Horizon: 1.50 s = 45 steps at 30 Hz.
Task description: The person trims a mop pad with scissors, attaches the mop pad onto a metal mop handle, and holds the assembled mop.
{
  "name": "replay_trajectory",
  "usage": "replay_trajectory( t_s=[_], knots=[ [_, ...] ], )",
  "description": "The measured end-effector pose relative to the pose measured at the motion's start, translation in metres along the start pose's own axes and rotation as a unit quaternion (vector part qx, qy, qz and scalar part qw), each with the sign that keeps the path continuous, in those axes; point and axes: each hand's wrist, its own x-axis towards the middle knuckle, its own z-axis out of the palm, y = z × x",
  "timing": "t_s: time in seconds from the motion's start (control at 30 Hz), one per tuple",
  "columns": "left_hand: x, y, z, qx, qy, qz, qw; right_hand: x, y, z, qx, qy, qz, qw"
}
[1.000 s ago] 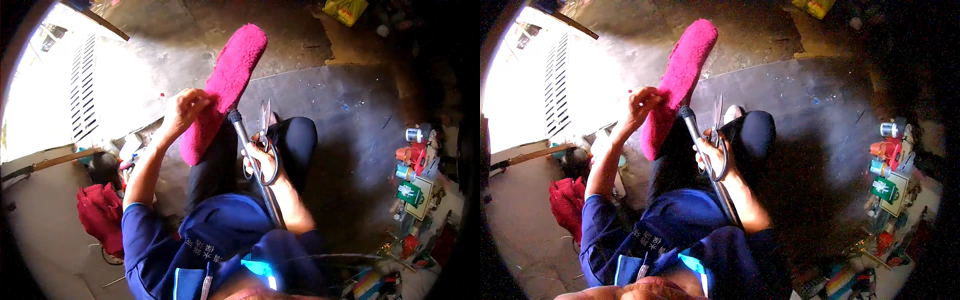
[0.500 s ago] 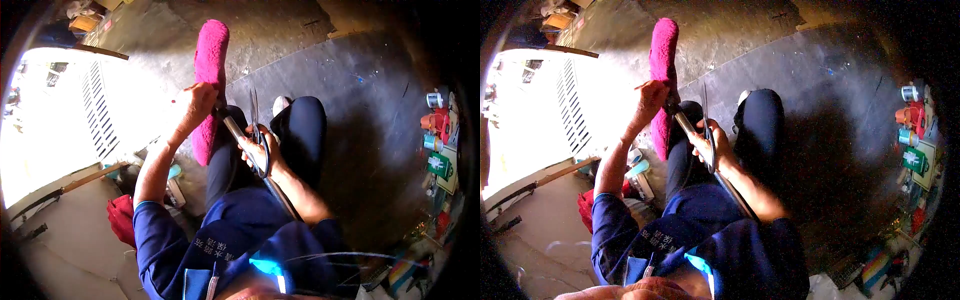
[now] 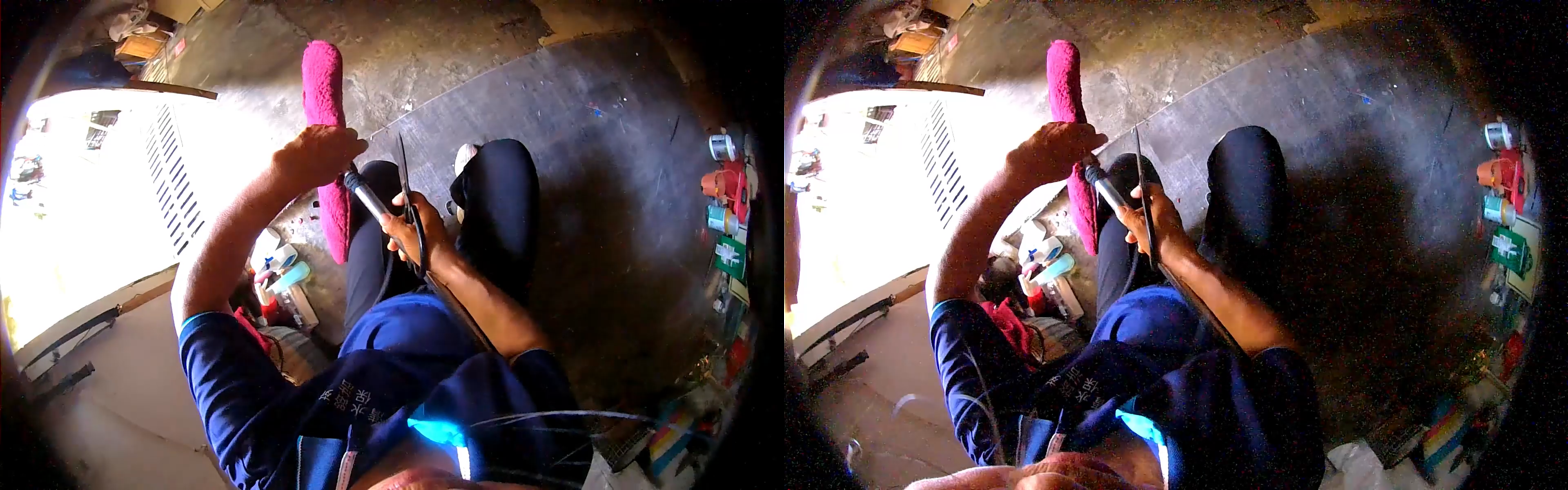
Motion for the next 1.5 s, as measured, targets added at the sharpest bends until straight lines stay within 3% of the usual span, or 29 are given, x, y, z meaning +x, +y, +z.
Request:
replay_trajectory(
  t_s=[0.1, 0.2, 0.33, 0.4, 0.53, 0.6, 0.7, 0.73, 0.8, 0.87, 0.9, 1.0, 1.03, 1.13, 1.2, 1.27, 1.37, 1.47, 1.5],
  knots=[
    [-0.002, -0.016, 0.008, -0.079, 0.059, 0.087, 0.991, 0.001, 0.001, -0.001, -0.015, -0.001, 0.009, 1.0],
    [-0.002, -0.02, 0.012, -0.029, 0.059, 0.137, 0.988, 0.003, 0.008, 0.0, 0.023, 0.001, -0.007, 1.0],
    [0.0, -0.016, 0.014, -0.024, 0.046, 0.129, 0.99, 0.002, 0.005, -0.001, 0.002, 0.001, -0.004, 1.0],
    [0.0, -0.016, 0.016, 0.012, 0.114, 0.155, 0.981, 0.003, 0.003, -0.001, 0.017, -0.004, 0.005, 1.0],
    [-0.001, -0.021, 0.019, -0.005, 0.122, 0.134, 0.983, 0.004, 0.006, -0.002, 0.048, -0.018, 0.012, 0.999],
    [-0.001, -0.022, 0.017, -0.062, 0.161, 0.174, 0.969, 0.004, 0.004, -0.003, 0.049, -0.025, 0.021, 0.998],
    [-0.003, -0.033, 0.023, -0.029, 0.192, 0.197, 0.961, 0.006, 0.007, -0.004, 0.077, -0.035, 0.036, 0.996],
    [-0.005, -0.038, 0.019, -0.101, 0.199, 0.183, 0.957, 0.006, 0.007, -0.004, 0.103, -0.042, 0.042, 0.993],
    [-0.007, -0.029, 0.017, 0.005, 0.186, 0.114, 0.976, 0.008, 0.002, -0.004, 0.147, -0.057, 0.067, 0.985],
    [-0.006, -0.017, 0.019, -0.042, 0.234, 0.128, 0.963, 0.005, -0.003, -0.001, 0.143, -0.066, 0.084, 0.984],
    [-0.01, -0.013, 0.02, -0.07, 0.188, 0.079, 0.977, 0.003, -0.007, -0.002, 0.119, -0.055, 0.075, 0.989],
    [-0.007, -0.03, 0.05, -0.129, 0.212, 0.116, 0.962, 0.006, 0.002, -0.003, 0.109, -0.05, 0.072, 0.99],
    [-0.005, -0.029, 0.045, -0.129, 0.164, 0.108, 0.972, 0.007, 0.001, -0.003, 0.115, -0.047, 0.101, 0.987],
    [-0.001, -0.028, 0.054, -0.165, 0.21, 0.105, 0.958, 0.014, 0.012, -0.005, 0.18, -0.066, 0.118, 0.974],
    [-0.01, -0.008, 0.053, -0.157, 0.321, 0.063, 0.932, 0.018, 0.015, -0.005, 0.183, -0.056, 0.094, 0.977],
    [-0.02, 0.017, 0.061, -0.233, 0.395, -0.079, 0.885, 0.021, 0.018, -0.007, 0.196, -0.057, 0.086, 0.975],
    [-0.047, 0.042, 0.095, -0.319, 0.514, -0.229, 0.762, 0.024, 0.023, -0.013, 0.223, -0.085, 0.091, 0.967],
    [-0.069, 0.023, 0.159, -0.362, 0.538, -0.337, 0.682, 0.023, 0.022, -0.021, 0.209, -0.1, 0.077, 0.97],
    [-0.067, -0.001, 0.204, -0.475, 0.516, -0.365, 0.612, 0.024, 0.024, -0.023, 0.21, -0.108, 0.072, 0.969]
  ],
)
